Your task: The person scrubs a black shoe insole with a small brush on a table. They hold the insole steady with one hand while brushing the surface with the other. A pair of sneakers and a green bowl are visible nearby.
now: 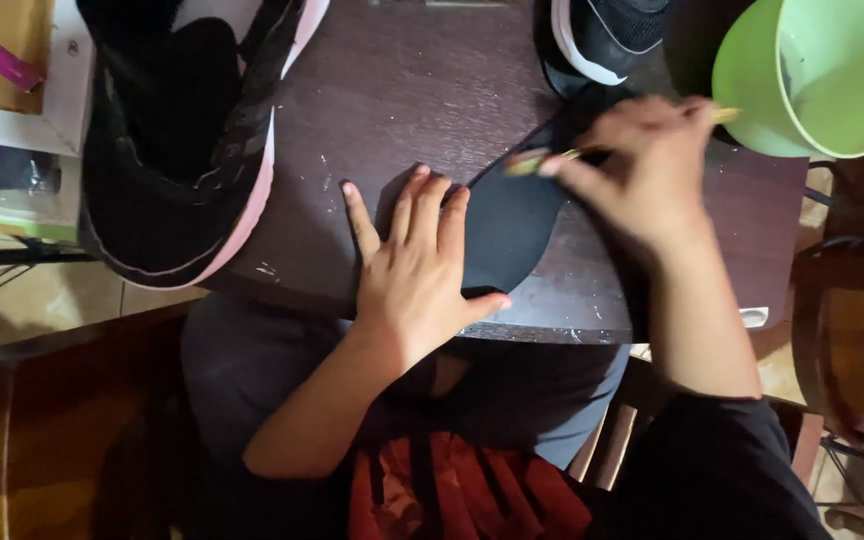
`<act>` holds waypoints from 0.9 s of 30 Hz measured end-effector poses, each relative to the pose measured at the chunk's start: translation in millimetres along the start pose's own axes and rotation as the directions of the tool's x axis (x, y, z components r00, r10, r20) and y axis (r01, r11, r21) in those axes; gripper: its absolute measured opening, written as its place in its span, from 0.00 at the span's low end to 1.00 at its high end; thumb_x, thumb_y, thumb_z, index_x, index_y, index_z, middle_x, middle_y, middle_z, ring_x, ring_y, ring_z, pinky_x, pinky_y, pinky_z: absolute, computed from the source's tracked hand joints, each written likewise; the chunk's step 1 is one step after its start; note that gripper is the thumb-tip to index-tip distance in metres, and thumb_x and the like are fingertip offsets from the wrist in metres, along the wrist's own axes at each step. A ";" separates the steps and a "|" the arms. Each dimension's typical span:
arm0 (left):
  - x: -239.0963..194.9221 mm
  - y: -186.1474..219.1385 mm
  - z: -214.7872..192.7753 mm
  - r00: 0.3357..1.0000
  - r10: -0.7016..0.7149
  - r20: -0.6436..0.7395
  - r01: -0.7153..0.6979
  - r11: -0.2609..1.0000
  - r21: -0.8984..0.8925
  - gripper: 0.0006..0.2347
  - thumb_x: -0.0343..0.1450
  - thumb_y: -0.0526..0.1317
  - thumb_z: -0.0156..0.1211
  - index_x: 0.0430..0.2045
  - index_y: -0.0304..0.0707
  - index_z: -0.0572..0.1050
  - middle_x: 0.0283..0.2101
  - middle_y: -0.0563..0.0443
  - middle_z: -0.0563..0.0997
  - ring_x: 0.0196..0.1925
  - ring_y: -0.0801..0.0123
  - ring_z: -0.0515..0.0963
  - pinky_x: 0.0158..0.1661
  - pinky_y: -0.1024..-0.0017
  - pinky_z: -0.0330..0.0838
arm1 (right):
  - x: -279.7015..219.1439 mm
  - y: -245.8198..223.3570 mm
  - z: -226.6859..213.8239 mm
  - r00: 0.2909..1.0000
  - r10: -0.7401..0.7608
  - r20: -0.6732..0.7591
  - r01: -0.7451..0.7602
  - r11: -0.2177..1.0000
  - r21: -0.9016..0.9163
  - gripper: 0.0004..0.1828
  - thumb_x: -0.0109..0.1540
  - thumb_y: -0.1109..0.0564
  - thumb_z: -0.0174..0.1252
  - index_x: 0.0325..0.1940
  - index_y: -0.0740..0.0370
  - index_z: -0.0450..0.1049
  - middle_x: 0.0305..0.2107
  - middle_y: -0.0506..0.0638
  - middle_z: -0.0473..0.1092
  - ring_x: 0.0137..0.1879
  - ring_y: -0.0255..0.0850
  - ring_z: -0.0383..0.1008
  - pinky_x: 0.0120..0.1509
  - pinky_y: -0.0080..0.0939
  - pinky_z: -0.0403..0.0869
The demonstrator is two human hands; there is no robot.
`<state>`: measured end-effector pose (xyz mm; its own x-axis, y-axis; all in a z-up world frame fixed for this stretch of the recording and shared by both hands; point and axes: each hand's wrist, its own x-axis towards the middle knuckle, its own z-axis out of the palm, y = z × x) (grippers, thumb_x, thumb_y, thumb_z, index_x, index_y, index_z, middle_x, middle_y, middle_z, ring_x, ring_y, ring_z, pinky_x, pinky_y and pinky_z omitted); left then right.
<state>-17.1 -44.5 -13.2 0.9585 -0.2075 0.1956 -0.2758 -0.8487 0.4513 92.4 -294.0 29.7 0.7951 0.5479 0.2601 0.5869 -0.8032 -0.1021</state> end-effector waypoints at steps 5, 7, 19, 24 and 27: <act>-0.2 0.2 -1.0 1.000 0.009 0.003 -0.009 1.000 0.018 0.52 0.46 0.70 0.77 0.61 0.37 0.68 0.65 0.46 0.68 0.75 0.56 0.60 0.66 0.22 0.38 | 4.7 -6.3 -5.8 0.989 -0.139 0.056 0.132 0.985 0.113 0.20 0.62 0.32 0.66 0.38 0.48 0.81 0.34 0.40 0.74 0.45 0.42 0.70 0.56 0.47 0.50; 0.6 1.1 -1.7 1.000 0.006 0.020 -0.006 1.000 0.006 0.52 0.48 0.71 0.76 0.62 0.35 0.67 0.65 0.46 0.68 0.75 0.56 0.59 0.65 0.21 0.38 | -4.4 35.6 -3.3 0.995 0.094 0.026 -0.092 0.993 -0.074 0.27 0.69 0.31 0.70 0.33 0.53 0.76 0.32 0.41 0.75 0.46 0.45 0.75 0.61 0.52 0.53; 1.4 1.4 -1.3 1.000 0.008 0.008 -0.008 1.000 0.008 0.52 0.47 0.69 0.76 0.61 0.34 0.68 0.65 0.45 0.68 0.75 0.56 0.59 0.64 0.19 0.38 | -0.1 14.7 4.7 0.994 0.110 -0.021 -0.111 0.993 -0.050 0.22 0.66 0.33 0.70 0.37 0.52 0.83 0.40 0.44 0.79 0.50 0.45 0.78 0.61 0.57 0.54; 1.4 3.5 1.7 1.000 0.003 -0.013 -0.002 1.000 0.023 0.52 0.46 0.70 0.76 0.60 0.37 0.68 0.65 0.47 0.69 0.75 0.56 0.60 0.65 0.20 0.39 | 18.2 -38.2 -11.6 0.960 -0.278 0.028 0.276 0.959 0.057 0.28 0.65 0.29 0.61 0.25 0.51 0.70 0.21 0.42 0.62 0.32 0.44 0.65 0.46 0.50 0.53; 0.2 1.8 -1.7 1.000 0.006 -0.020 -0.006 1.000 0.018 0.51 0.46 0.70 0.77 0.60 0.36 0.68 0.64 0.47 0.69 0.75 0.57 0.60 0.64 0.19 0.40 | 5.8 4.4 -11.7 0.984 -0.162 0.071 0.159 0.986 0.043 0.27 0.65 0.31 0.65 0.28 0.53 0.72 0.24 0.42 0.66 0.38 0.43 0.68 0.51 0.50 0.52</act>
<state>-17.5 -45.2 -10.9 0.9552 -0.2027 0.2158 -0.2799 -0.8559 0.4348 97.7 -297.1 42.0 0.6982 0.6862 0.2042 0.7122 -0.6947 -0.1006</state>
